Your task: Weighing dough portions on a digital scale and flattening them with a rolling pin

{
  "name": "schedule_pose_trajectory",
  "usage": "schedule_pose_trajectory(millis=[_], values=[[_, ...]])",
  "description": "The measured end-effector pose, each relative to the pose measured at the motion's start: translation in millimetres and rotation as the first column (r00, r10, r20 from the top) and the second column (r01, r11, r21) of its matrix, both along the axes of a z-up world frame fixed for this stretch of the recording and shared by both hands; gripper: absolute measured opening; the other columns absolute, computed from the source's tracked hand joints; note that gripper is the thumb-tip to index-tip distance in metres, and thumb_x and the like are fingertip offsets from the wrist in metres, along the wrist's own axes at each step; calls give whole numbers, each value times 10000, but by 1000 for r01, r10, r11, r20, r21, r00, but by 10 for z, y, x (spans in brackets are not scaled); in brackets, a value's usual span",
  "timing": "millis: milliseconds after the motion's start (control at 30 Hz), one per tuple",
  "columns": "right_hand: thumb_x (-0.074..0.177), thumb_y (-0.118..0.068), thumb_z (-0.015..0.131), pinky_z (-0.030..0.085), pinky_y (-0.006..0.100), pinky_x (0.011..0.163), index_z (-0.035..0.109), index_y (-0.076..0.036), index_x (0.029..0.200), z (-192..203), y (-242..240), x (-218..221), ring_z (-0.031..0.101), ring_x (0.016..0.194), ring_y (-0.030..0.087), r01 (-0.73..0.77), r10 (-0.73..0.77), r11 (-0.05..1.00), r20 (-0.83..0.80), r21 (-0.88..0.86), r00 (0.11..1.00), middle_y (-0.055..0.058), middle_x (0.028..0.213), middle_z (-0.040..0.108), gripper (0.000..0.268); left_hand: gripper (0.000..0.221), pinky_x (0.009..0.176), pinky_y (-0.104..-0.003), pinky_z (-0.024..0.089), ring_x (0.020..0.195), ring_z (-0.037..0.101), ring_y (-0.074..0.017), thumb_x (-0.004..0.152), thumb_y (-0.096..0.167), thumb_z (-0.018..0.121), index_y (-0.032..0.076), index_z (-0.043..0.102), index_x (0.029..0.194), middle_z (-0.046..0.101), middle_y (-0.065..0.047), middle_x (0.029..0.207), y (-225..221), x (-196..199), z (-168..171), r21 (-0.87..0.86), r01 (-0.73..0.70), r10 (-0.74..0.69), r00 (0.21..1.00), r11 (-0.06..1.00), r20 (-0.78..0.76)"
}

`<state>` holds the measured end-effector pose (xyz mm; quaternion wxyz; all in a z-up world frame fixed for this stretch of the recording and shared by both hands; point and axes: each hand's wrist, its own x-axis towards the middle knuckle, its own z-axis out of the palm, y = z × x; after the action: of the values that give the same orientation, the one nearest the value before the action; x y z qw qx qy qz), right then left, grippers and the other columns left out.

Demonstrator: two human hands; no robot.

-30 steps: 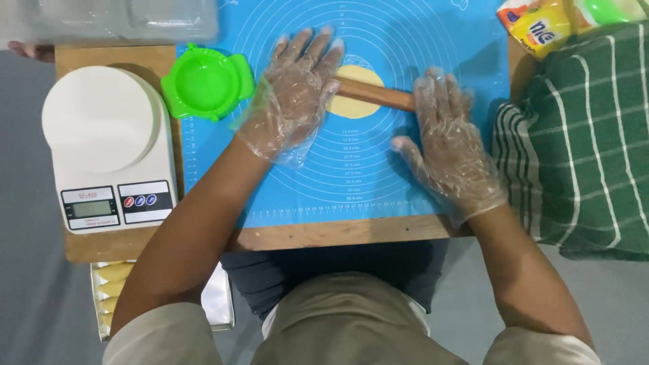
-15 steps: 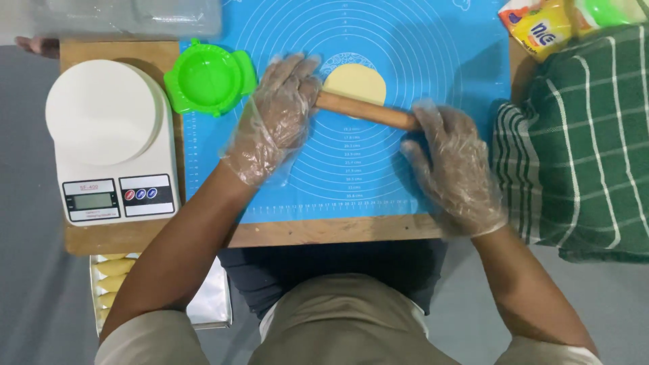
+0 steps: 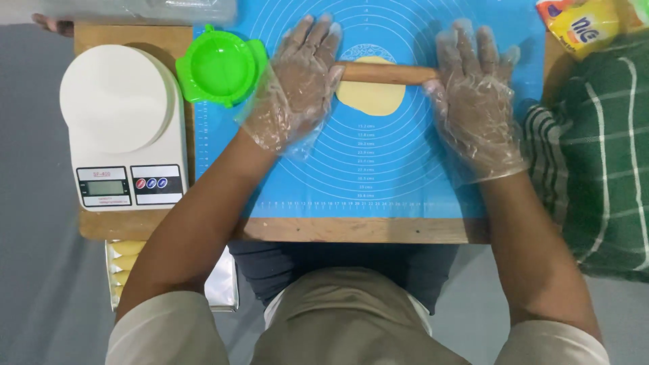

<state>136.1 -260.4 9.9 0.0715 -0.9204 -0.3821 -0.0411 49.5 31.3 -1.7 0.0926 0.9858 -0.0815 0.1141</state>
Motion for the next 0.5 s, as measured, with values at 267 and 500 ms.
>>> schedule_pose_trajectory(millis=[267,500], values=[[1160,-41,663,124,788,1111,604,64,1609,-45,-118,42,344,1508,498,-206,166,959,202,196,965,268,1647,500,466,529,1307,-398,183,1561,257,-299,1155,215,375,-49,252,1596,338,-190,1664,-272,-351,-19,277,-43,65,995,960,-71],[1209,-51,729,91,660,1183,620,-35,1630,-303,-298,173,309,1524,378,-274,195,941,338,202,921,186,1655,474,435,668,1306,-421,177,1576,231,-331,1005,66,385,12,182,1639,259,-197,1692,-470,-633,9,357,-40,91,988,933,-128]])
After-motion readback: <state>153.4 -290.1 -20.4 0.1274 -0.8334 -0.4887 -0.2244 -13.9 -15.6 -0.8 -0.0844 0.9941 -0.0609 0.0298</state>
